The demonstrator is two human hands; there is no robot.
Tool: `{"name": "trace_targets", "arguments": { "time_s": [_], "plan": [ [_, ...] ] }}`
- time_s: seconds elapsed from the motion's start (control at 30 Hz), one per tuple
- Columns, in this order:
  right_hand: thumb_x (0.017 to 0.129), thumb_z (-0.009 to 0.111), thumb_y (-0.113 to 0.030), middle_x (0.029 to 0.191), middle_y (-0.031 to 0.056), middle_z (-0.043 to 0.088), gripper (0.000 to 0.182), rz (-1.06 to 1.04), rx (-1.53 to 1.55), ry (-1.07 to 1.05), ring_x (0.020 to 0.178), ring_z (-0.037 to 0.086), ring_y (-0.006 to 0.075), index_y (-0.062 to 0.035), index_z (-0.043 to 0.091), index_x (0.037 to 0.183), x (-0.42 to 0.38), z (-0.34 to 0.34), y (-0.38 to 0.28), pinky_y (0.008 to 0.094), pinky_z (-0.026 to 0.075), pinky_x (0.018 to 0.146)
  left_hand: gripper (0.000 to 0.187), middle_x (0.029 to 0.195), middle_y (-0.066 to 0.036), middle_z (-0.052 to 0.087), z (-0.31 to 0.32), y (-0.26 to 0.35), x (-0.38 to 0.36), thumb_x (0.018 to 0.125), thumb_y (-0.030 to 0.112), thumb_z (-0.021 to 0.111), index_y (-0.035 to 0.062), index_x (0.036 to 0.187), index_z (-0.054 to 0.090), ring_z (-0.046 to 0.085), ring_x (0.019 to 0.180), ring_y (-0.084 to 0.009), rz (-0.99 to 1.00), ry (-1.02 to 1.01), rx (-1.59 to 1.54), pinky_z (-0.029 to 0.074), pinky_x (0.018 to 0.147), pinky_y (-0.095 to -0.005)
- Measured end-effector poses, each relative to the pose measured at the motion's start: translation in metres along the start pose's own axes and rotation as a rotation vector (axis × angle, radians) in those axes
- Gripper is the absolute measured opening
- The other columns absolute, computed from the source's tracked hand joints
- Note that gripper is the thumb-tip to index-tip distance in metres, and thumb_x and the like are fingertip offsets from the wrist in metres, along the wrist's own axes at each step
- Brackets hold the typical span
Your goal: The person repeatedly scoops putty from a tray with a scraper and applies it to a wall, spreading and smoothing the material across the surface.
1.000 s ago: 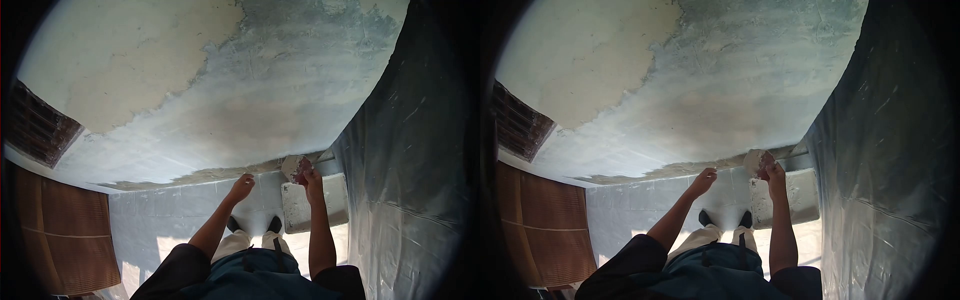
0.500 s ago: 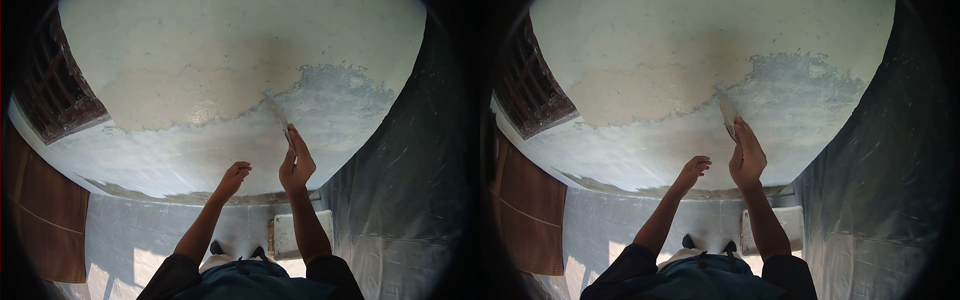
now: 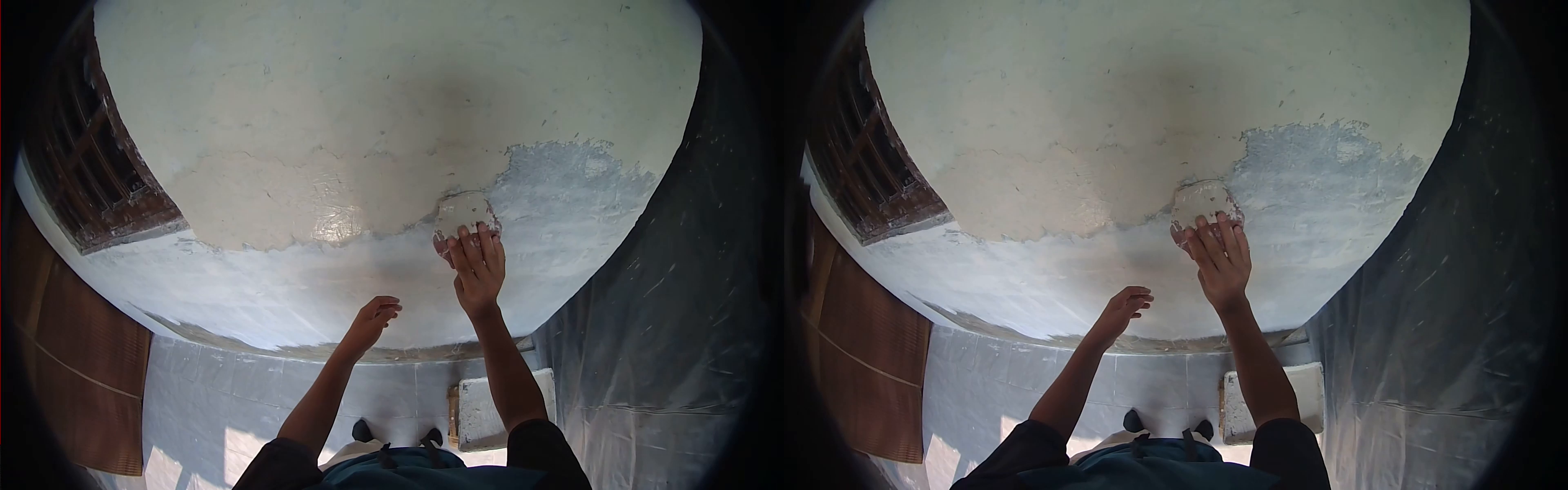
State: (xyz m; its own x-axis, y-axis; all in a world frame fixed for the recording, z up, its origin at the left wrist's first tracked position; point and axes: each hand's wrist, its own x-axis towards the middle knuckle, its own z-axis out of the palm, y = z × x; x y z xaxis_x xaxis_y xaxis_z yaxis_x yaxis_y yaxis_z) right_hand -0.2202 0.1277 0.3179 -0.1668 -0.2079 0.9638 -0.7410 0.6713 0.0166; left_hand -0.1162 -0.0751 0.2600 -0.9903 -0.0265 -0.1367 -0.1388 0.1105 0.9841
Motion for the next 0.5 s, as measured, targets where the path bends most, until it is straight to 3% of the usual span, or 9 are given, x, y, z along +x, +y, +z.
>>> {"name": "trace_targets", "arguments": {
  "time_s": [0.17,0.47,0.5],
  "plan": [
    [0.077,0.049,0.004,0.126,0.0036,0.055,0.044,-0.005,-0.078,0.01,0.122,0.046,0.0296,-0.0128,0.06,0.116,-0.009,0.018,0.008,0.0457,0.03,0.1,0.032,0.113,-0.01,0.057,-0.003,-0.009,0.002,0.092,0.023,0.047,0.0055,0.119,0.049,0.054,0.105,-0.0203,-0.05,-0.011,0.005,0.042,0.088,-0.0348],
    [0.082,0.056,-0.01,0.124,0.0009,0.056,0.034,-0.042,-0.229,0.022,0.119,0.049,0.0278,-0.0163,0.061,0.115,-0.019,0.027,0.018,0.0426,0.031,0.1,0.034,0.113,-0.01,0.057,-0.008,-0.017,0.006,0.092,0.025,0.047,0.005,0.119,0.049,0.054,0.106,-0.0197,-0.135,-0.046,0.041,0.042,0.088,-0.0344],
    [0.083,0.056,-0.014,0.122,-0.0009,0.058,0.03,-0.046,-0.249,0.043,0.117,0.051,0.0246,-0.0179,0.062,0.113,-0.019,0.028,0.019,0.0397,0.032,0.099,0.034,0.113,-0.01,0.057,-0.009,-0.017,0.007,0.092,0.025,0.047,0.005,0.119,0.049,0.054,0.106,-0.0197,-0.135,-0.049,0.042,0.042,0.088,-0.0344]
  ]
}}
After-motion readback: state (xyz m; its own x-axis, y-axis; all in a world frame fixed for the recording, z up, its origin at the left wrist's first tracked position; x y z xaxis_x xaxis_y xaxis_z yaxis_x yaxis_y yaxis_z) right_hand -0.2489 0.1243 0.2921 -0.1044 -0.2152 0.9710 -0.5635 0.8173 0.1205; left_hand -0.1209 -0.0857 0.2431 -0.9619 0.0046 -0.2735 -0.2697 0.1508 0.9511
